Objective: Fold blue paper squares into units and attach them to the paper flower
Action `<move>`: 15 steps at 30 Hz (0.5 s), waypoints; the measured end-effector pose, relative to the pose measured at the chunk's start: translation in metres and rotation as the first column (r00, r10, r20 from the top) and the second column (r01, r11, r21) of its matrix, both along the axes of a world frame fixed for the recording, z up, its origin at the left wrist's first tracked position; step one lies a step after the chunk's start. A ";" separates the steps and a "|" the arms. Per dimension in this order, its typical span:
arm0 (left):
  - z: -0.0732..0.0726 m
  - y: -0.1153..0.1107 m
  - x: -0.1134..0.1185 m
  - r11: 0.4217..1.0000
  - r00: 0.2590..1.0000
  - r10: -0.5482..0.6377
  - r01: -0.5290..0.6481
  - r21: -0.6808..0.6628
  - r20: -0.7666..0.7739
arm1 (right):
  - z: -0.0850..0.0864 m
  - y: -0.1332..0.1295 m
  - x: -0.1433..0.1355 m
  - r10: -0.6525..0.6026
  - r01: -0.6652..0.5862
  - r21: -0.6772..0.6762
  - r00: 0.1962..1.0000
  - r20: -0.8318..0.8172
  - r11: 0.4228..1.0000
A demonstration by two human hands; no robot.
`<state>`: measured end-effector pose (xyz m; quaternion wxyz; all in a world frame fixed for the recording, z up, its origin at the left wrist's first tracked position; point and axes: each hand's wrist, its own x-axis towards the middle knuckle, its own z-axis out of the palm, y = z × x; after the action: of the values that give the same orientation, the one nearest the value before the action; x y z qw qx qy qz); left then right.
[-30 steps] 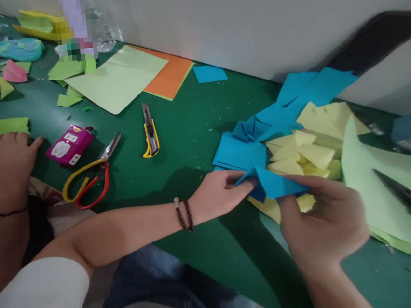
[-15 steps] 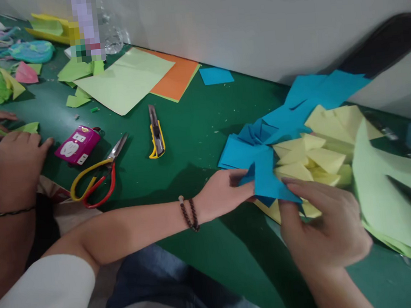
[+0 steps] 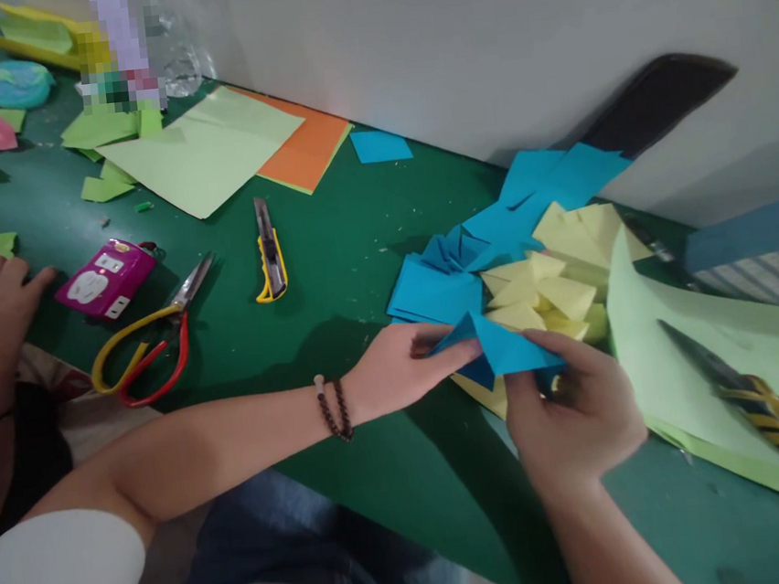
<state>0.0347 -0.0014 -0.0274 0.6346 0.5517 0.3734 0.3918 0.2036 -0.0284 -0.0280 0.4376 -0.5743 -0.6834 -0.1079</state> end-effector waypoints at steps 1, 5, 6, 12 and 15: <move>0.000 -0.001 -0.001 0.999 0.999 0.021 -0.020 0.032 -0.047 | 0.000 0.000 0.000 -0.003 0.003 -0.007 1.000 0.000 1.000; -0.001 0.000 0.000 0.995 0.992 0.095 -0.093 0.031 -0.085 | 0.001 0.000 -0.003 0.171 -0.174 0.050 0.984 0.058 0.984; -0.001 0.001 0.001 0.996 0.994 0.095 -0.094 0.007 -0.059 | 0.002 0.001 -0.004 0.211 -0.217 0.072 0.974 0.084 0.973; -0.001 0.004 0.005 0.988 0.968 0.086 -0.052 -0.148 0.235 | 0.005 0.000 -0.003 0.198 -0.208 0.091 0.974 0.110 0.974; 0.002 0.003 0.003 0.992 0.965 0.111 -0.092 -0.090 0.236 | 0.005 -0.001 -0.002 0.145 -0.145 -0.017 0.989 -0.001 0.989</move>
<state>0.0374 0.0018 -0.0259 0.6754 0.4550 0.3367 0.4726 0.2019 -0.0292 -0.0226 0.4391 -0.5267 -0.7245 -0.0701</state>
